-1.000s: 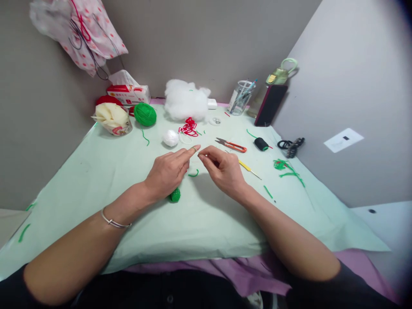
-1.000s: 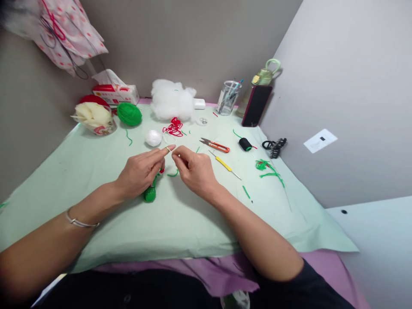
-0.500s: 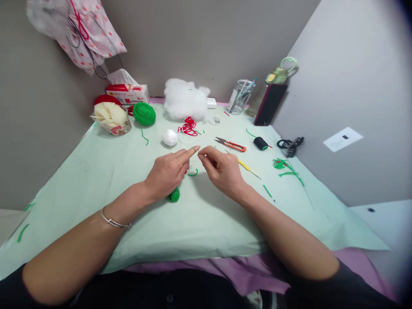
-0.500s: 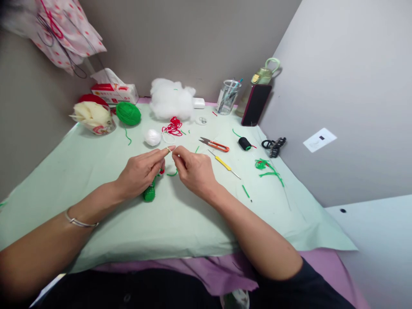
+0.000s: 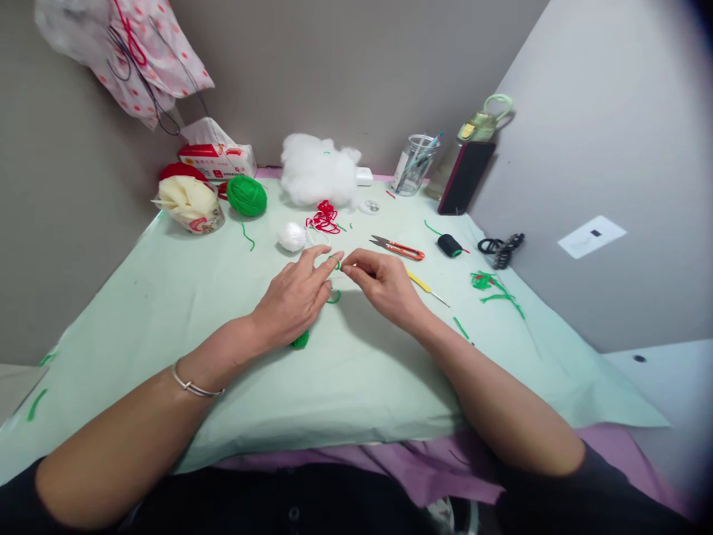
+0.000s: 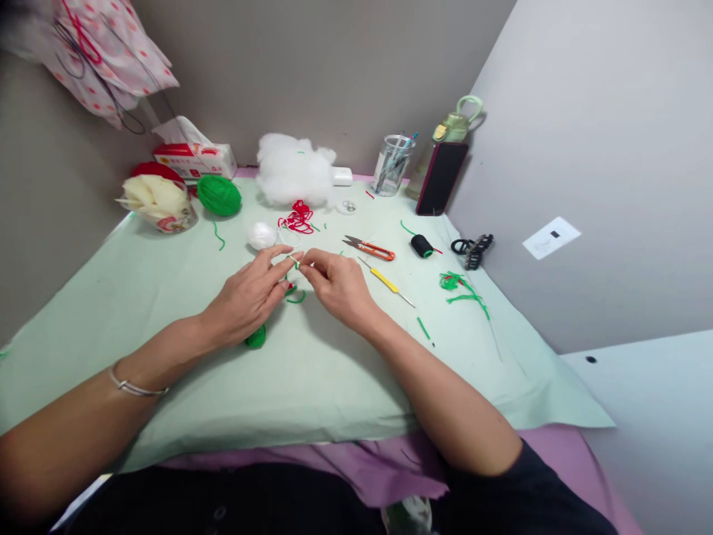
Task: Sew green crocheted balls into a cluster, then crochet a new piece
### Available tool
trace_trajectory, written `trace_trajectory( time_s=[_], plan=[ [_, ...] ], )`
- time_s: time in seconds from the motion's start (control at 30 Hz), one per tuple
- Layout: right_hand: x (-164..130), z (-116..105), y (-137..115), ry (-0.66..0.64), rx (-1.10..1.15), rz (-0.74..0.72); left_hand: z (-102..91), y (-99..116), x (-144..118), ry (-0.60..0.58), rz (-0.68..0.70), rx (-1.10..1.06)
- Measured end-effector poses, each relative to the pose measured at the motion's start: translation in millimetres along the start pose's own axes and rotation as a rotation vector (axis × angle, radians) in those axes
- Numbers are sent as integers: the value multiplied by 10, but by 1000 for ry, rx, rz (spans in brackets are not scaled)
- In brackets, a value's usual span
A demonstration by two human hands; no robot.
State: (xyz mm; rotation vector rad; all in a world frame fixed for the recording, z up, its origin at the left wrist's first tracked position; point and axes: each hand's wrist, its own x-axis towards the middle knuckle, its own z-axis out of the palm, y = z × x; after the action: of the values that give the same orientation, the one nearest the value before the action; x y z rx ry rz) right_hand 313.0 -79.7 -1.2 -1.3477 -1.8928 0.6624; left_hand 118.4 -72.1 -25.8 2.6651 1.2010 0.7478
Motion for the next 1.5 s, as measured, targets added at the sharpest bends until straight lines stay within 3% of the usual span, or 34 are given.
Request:
trace_trajectory(
  time_s=[0.33,1.13,1.2,1.33,1.5],
  plan=[
    [30,-16,44,-43,14,18,-16,-8,26,-128,12,77],
    [66,-27,133,-195,316,122,-55,-12,12,-226,26,132],
    [61,-12,121,-203,313,118,-82,-14,18,-230,26,92],
    [37,12,62,-91,252,79,-138,-44,42,-153,-31,-97],
    [3,44,28,-7,171,15,-169,-91,99,31,-334,-542]
  ],
)
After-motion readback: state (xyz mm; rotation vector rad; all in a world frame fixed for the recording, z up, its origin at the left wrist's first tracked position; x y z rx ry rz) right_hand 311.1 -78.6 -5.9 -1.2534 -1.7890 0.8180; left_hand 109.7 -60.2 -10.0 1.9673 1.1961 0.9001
